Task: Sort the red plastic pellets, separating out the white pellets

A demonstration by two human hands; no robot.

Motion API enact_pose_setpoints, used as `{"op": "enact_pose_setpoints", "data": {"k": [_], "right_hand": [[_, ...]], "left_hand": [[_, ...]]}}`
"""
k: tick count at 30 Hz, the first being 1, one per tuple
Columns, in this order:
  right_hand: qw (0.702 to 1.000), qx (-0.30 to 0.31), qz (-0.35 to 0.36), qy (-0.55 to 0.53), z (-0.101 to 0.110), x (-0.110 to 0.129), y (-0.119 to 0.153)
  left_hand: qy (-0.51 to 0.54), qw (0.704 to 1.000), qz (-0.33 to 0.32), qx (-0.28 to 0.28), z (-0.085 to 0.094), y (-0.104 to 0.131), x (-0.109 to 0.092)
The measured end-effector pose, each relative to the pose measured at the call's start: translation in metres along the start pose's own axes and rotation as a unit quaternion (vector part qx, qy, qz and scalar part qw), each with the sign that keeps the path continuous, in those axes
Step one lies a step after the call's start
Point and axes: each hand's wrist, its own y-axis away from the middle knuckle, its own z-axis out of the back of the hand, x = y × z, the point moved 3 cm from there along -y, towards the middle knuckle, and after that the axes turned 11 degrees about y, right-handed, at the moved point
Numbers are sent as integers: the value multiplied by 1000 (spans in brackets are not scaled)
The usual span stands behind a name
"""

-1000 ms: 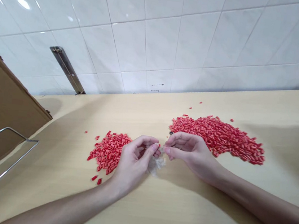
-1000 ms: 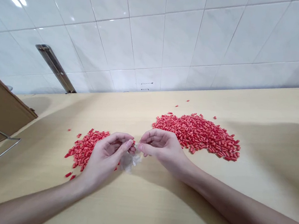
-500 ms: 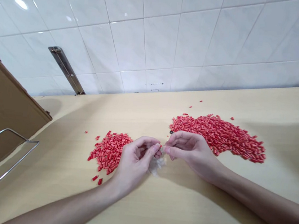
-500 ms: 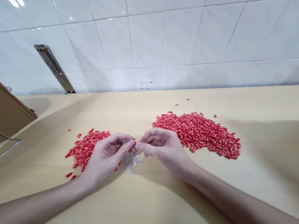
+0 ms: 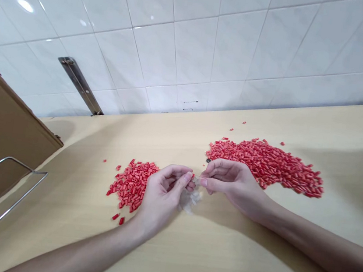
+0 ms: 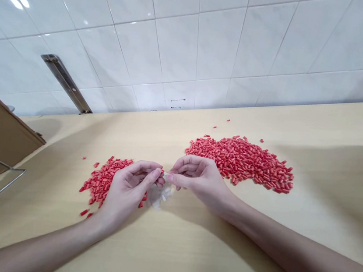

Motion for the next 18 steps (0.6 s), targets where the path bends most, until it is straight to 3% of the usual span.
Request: {"op": "enact_pose_setpoints", "data": {"k": [7,13,18], "right_hand": [[1000,8,-2,-1,-1,0,0],[1000,-14,11,10,1,-1,-1],[1000,-22,2,11,1,0,-1]], "left_hand": [[-2,999,-2,33,-1,-1,2],[-7,1000,-5,-19,1,0,-1],[-6,1000,-10,-9,0,1,-2]]}}
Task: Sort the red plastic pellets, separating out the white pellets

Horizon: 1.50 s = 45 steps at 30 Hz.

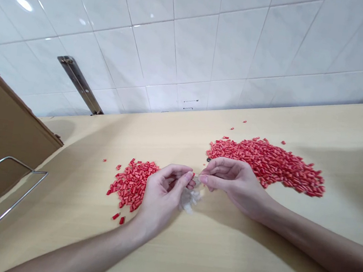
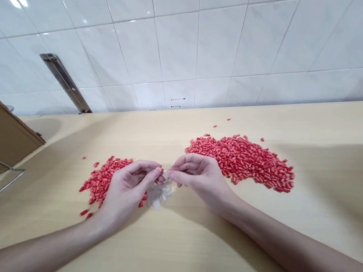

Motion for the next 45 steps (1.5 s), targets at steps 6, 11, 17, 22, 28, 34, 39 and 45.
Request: {"op": "enact_pose_setpoints", "data": {"k": [6,11,17,22,28,34,39,45], "right_hand": [[1000,1,-2,-11,0,0,0],[1000,1,-7,-16,0,1,1],[1000,-4,-9,4,1,0,1],[1000,-1,-9,4,1,-1,1],[1000,5,-14,5,0,1,1],[1000,11,-19,6,-1,1,2],[1000,-23,-13,15,1,2,0],[969,-180,33,164,32,39,1]], "left_hand": [[6,1000,-3,1,-1,-1,2],[7,1000,0,0,-1,0,2],[-4,1000,-6,4,-2,1,2],[-12,1000,-10,18,-2,0,2],[-19,999,-9,34,-1,0,5],[-19,999,0,39,0,0,6],[-19,999,-29,23,0,2,3],[-56,996,-70,-11,3,2,0]]}}
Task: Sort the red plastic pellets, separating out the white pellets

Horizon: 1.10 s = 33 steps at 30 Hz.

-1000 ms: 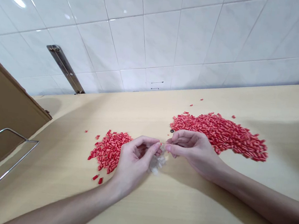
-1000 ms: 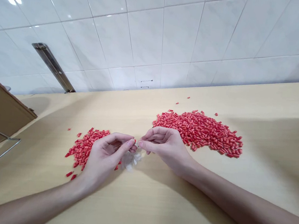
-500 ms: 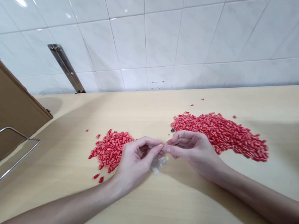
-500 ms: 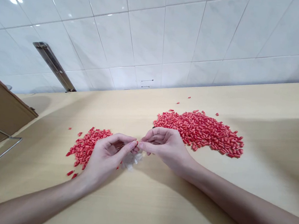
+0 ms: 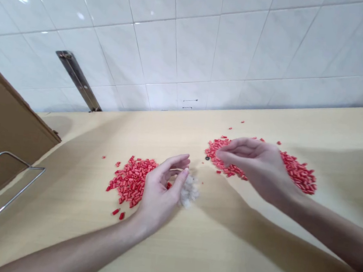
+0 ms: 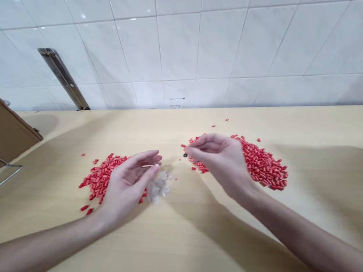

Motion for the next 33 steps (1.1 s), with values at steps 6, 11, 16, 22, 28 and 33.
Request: {"op": "enact_pose_setpoints", "data": {"k": [6,11,16,22,28,33], "right_hand": [[960,-83,132,232,31,15,-16],[845,201,265,419,-2,21,-2],[744,312,385,447,-37,31,25],[668,284,513,459,-73,35,44],[650,292,528,462,-89,32,50],[759,278,474,350,-88,26,40]], "left_hand": [[-60,998,-29,-5,4,-2,-1],[-37,997,-57,-27,8,-3,-2],[7,995,-66,-77,10,-2,-5],[53,989,-74,-113,12,-2,-7],[75,986,-80,-122,11,-3,-7],[74,986,-74,-129,12,-3,-6]]}}
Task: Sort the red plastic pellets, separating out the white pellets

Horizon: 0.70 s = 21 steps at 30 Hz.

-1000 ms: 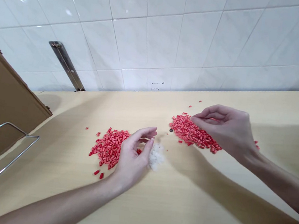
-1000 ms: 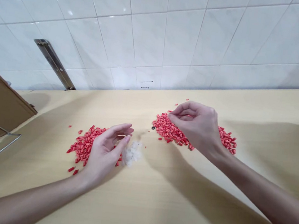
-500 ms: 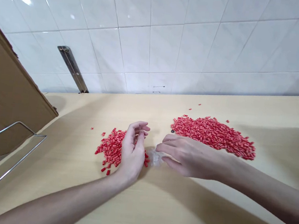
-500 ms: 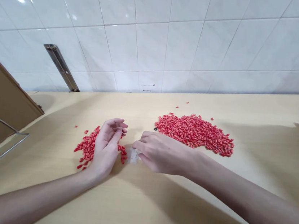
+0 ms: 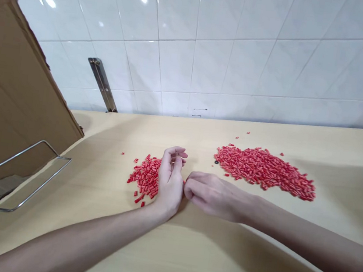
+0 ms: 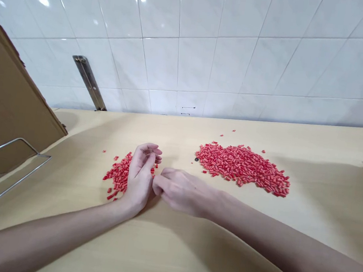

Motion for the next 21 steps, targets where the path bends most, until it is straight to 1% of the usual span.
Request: {"op": "enact_pose_setpoints", "data": {"k": [2,3,4,5,6,7,8,9,10,11,15,17,18,19,20,21], "right_hand": [[993,-59,-70,-79,3,-8,-2],[981,-87,-117,-131,6,-13,-4],[960,-118,-168,-193,8,-18,-5],[928,-151,-220,-261,12,-23,-5],[888,-182,-267,-328,14,-27,-5],[847,-210,-303,-383,17,-31,-4],[813,-229,-329,-421,19,-34,-4],[789,-240,-344,-449,20,-35,-3],[774,-245,-349,-468,20,-37,-2],[765,-243,-349,-483,20,-37,-1],[746,-234,-341,-522,12,-39,3],[744,-236,-351,-517,11,-40,4],[749,-234,-360,-505,11,-40,4],[761,-230,-370,-480,13,-40,5],[786,-219,-377,-439,16,-39,7],[817,-202,-377,-387,19,-37,8]], "left_hand": [[-8,1000,-13,-7,1,0,-1],[-13,1000,-17,-10,1,0,-1],[-18,1000,-19,-12,2,0,-1],[-21,1000,-16,-12,2,0,-1],[-21,1000,-9,-9,1,0,-1],[-18,1000,-1,1,0,0,-1],[-12,1000,7,15,-1,0,0],[-3,999,12,29,-2,0,0],[7,999,15,43,-3,0,1],[16,998,17,54,-4,0,1],[47,997,23,63,-5,0,2],[57,996,22,67,-6,0,2],[56,996,20,66,-6,0,1],[52,997,17,61,-6,0,1],[48,997,15,51,-5,0,1],[45,998,15,39,-5,-1,2]]}}
